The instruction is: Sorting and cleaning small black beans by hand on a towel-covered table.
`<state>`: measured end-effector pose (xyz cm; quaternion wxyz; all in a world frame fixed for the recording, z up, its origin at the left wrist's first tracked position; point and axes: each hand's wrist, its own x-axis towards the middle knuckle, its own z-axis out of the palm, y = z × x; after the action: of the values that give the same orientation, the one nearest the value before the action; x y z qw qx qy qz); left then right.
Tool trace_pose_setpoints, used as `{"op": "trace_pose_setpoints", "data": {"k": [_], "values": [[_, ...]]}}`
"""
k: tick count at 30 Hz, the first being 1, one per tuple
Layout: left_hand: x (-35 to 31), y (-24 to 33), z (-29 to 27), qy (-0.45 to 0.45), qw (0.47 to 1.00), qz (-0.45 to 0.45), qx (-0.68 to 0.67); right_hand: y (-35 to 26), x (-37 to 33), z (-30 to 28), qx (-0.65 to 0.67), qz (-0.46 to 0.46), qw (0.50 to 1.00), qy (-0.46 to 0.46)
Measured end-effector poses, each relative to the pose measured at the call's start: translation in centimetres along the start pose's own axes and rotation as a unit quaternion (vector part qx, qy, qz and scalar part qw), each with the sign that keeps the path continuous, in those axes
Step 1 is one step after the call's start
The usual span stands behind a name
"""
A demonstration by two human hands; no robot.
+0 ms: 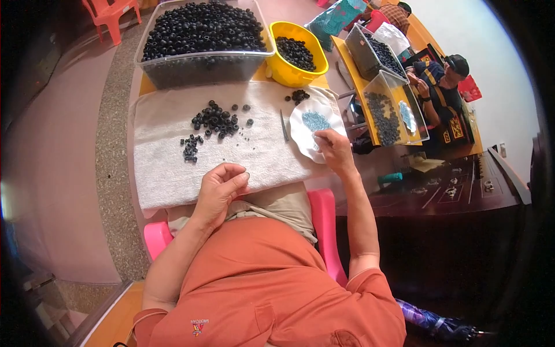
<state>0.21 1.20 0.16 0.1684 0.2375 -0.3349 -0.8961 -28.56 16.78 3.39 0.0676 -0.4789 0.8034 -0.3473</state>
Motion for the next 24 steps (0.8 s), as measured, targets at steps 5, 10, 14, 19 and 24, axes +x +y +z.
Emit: {"op": "trace_pose_setpoints", "data": {"k": [5, 10, 14, 19, 24], "values": [[-0.1, 0.0, 0.1, -0.002, 1.0, 0.0, 0.006, -0.3, -0.3, -0.1, 0.017, -0.002, 1.0, 0.018], [-0.4, -0.1, 0.4, 0.003, 1.0, -0.01, 0.008, -2.6, -1.7, 1.1, 0.187, 0.018, 0.982, 0.008], [-0.3, -0.2, 0.4, -0.032, 0.999, -0.006, -0.011, -7.0, -3.0, 3.4, 0.282, -0.045, 0.957, -0.053], [-0.3, 0.0, 0.6, -0.062, 0.997, -0.034, -0.018, -9.5, -3.6, 6.3, 0.273, -0.117, 0.949, -0.102], [-0.4, 0.5, 0.4, -0.08, 0.994, -0.067, -0.016, -11.0, -3.1, 6.9, 0.192, -0.198, 0.956, -0.096]]}}
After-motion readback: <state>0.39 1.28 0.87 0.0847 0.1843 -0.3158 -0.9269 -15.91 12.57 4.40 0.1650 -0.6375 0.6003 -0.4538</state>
